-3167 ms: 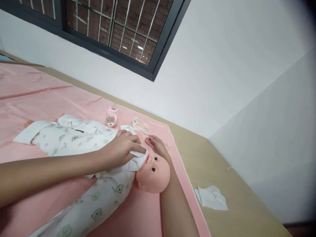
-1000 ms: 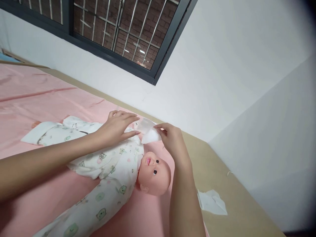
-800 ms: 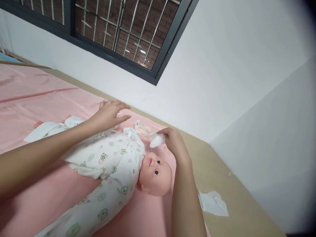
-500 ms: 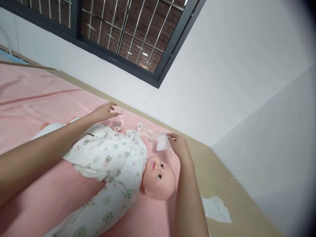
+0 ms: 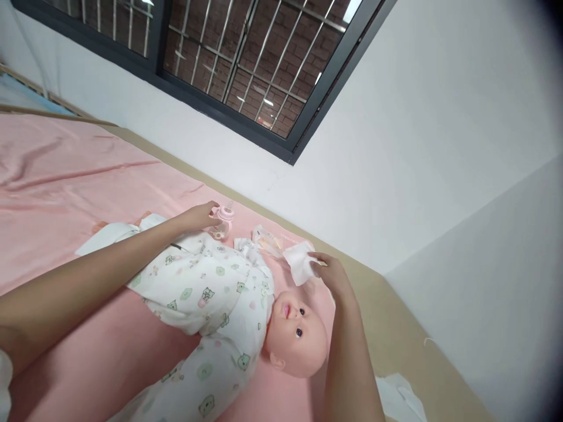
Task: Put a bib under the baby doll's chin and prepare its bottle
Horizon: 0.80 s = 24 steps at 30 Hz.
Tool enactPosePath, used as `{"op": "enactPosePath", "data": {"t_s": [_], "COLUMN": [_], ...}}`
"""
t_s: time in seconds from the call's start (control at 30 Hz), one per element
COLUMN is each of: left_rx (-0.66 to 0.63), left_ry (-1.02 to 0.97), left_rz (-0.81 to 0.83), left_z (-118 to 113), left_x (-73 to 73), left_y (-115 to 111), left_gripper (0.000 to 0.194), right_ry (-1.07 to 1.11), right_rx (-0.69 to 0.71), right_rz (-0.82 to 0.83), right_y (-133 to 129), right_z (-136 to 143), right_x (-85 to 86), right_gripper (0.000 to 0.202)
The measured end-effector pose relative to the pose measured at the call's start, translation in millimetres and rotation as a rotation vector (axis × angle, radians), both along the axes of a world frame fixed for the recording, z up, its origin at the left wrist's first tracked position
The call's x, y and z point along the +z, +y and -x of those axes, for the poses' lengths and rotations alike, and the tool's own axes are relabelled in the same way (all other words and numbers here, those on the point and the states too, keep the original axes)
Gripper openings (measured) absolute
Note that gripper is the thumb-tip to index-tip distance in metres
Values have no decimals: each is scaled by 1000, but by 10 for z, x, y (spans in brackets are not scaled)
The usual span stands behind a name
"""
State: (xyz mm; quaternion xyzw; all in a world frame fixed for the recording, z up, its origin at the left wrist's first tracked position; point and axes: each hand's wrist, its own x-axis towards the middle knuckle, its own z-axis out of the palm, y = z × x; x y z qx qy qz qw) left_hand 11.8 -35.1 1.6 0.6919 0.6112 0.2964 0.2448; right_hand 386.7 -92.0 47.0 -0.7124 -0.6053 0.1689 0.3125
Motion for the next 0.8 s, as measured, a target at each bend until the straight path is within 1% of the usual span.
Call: {"op": "enactPosePath", "data": {"t_s": [0.07,0.17,0.23,0.27,0.33,0.43,0.53,0.63,0.8], "left_rx": [9,9,10,11,13,14,22,24,13], "left_ry": [0,-3,-7,-9,-16,-21,-14,-4,-6], "left_rz": [12,28,37,40,44,51,58,65,65], "left_z": [-4,-6,-6,-6,-5,-8,-14,-17,-14], "left_x": [-1,-3,-3,-1,3,9,6,-4,-14], "left_y": [0,3,2,-1,-11,-28,-31,-21,-7], "left_gripper": [66,71,73,73,74,76,77,77,78], "right_ry": [184,520,684,730,759,713,676,668,669], "right_rx": [76,197,242,249,245,242,265,271,208], "right_rz": [38,77,84,97,150,242,277,278,204], "right_y": [57,194,316,382,508,649,698,660,514], "right_z": [47,163,241,272,311,319,286,228,67], "right_x": [60,148,149,126,36,-137,-250,-267,-260], "right_gripper": [37,35,33,34,39,49,49,46,37]}}
